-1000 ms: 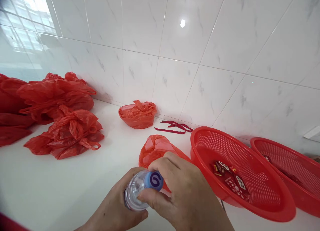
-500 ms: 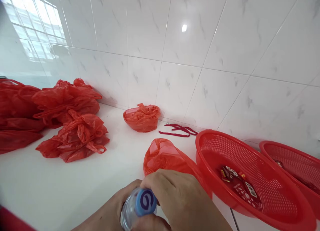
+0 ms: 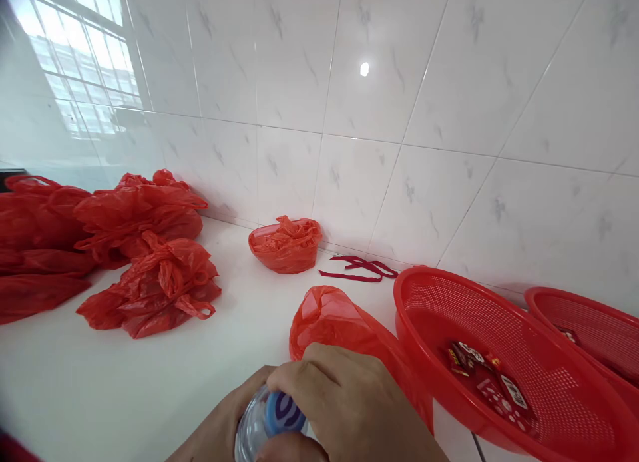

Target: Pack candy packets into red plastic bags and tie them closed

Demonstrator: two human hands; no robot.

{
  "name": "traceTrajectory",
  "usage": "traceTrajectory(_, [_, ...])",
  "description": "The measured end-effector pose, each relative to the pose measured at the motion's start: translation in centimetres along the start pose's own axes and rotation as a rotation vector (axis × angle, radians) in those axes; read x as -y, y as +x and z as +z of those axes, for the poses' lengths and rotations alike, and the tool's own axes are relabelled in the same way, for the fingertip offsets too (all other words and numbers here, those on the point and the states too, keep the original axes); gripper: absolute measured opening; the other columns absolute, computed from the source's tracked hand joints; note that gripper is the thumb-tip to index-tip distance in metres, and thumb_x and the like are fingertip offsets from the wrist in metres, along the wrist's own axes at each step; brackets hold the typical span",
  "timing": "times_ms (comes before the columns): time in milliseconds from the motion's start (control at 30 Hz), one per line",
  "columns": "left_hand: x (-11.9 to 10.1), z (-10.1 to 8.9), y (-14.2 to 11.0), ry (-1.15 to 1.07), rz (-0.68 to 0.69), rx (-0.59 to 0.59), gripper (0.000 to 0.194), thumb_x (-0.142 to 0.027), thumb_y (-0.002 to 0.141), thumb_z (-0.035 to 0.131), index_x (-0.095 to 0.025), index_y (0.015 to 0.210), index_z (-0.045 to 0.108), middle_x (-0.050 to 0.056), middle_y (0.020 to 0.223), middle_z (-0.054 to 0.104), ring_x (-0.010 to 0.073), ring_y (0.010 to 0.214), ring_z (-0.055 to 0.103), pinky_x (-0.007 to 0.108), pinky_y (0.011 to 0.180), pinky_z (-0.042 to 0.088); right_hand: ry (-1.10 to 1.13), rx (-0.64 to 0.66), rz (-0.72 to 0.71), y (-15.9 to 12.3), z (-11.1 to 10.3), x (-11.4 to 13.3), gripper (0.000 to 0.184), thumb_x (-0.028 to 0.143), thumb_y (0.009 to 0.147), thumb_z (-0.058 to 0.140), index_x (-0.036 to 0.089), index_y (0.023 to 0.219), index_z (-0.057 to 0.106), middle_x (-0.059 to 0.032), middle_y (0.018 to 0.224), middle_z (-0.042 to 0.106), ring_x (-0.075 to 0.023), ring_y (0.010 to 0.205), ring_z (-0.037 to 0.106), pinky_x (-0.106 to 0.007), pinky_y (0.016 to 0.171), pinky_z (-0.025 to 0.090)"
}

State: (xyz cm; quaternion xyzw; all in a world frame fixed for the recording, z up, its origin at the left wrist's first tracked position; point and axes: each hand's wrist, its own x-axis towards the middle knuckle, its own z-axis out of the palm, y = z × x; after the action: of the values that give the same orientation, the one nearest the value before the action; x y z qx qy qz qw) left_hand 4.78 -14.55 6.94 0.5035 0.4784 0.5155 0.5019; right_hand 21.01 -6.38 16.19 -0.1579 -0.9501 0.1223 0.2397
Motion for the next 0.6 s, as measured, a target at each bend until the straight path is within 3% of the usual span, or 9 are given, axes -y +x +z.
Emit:
traceTrajectory(200, [1.0, -0.6, 0.2, 0.118, -0.025, -0.134, 0.059, -0.014, 0.053, 0.076, -0.022, 0.108, 0.056, 0.006, 0.105, 0.061, 0.0238, 0.093, 0.058, 0.032, 0.079, 0.046, -0.027, 0.001, 0.155, 0.8, 1.2, 0.4, 0.012, 0.034, 0.073, 0.067, 0.026, 0.08, 0.061, 0.0033, 0.072, 0.064, -0.0141, 0.064, 0.059, -0.019, 0.049, 0.044])
traceTrajectory(333, [-1.0, -0.6, -0.7, 0.099, -0.049, -0.033, 0.046, -0.022, 0.064, 0.07, -0.022, 0.108, 0.058, 0.004, 0.098, 0.063, 0.0229, 0.091, 0.059, 0.031, 0.075, 0.047, 0.031, -0.086, -0.026, 0.4, 1.4, 0.2, 0.028, 0.045, 0.073, 0.066, 0.034, 0.098, 0.063, 0.0026, 0.081, 0.067, -0.0145, 0.067, 0.062, -0.02, 0.053, 0.046])
traceTrajectory(433, [-1.6, -0.1, -0.9, 0.123, -0.031, -0.005, 0.035, -0.022, 0.067, 0.067, -0.021, 0.101, 0.061, 0.002, 0.093, 0.064, 0.0211, 0.087, 0.06, 0.031, 0.075, 0.047, 0.038, -0.069, -0.134, 0.3, 1.5, 0.3, 0.019, 0.047, 0.078, 0.062, 0.031, 0.088, 0.065, 0.0027, 0.072, 0.065, -0.0127, 0.061, 0.059, -0.021, 0.057, 0.045])
traceTrajectory(500, [-1.0, 0.2, -0.6, 0.144, 0.006, -0.038, 0.031, -0.02, 0.067, 0.066, -0.021, 0.097, 0.061, 0.001, 0.092, 0.065, 0.0201, 0.085, 0.06, 0.03, 0.075, 0.048, 0.007, -0.099, -0.111, 0.5, 2.1, 0.5, 0.015, 0.042, 0.079, 0.062, 0.027, 0.083, 0.063, 0.0025, 0.068, 0.063, -0.0129, 0.061, 0.057, -0.023, 0.06, 0.044])
traceTrajectory(600, [0.7, 0.0, 0.0, 0.203, 0.098, -0.211, 0.038, -0.015, 0.063, 0.067, -0.023, 0.099, 0.058, -0.001, 0.09, 0.064, 0.0173, 0.079, 0.059, 0.027, 0.069, 0.048, -0.009, -0.256, -0.109, 1.0, 3.3, 0.6, 0.014, 0.036, 0.082, 0.057, 0.023, 0.08, 0.061, 0.0017, 0.067, 0.062, -0.0133, 0.062, 0.057, -0.025, 0.061, 0.041])
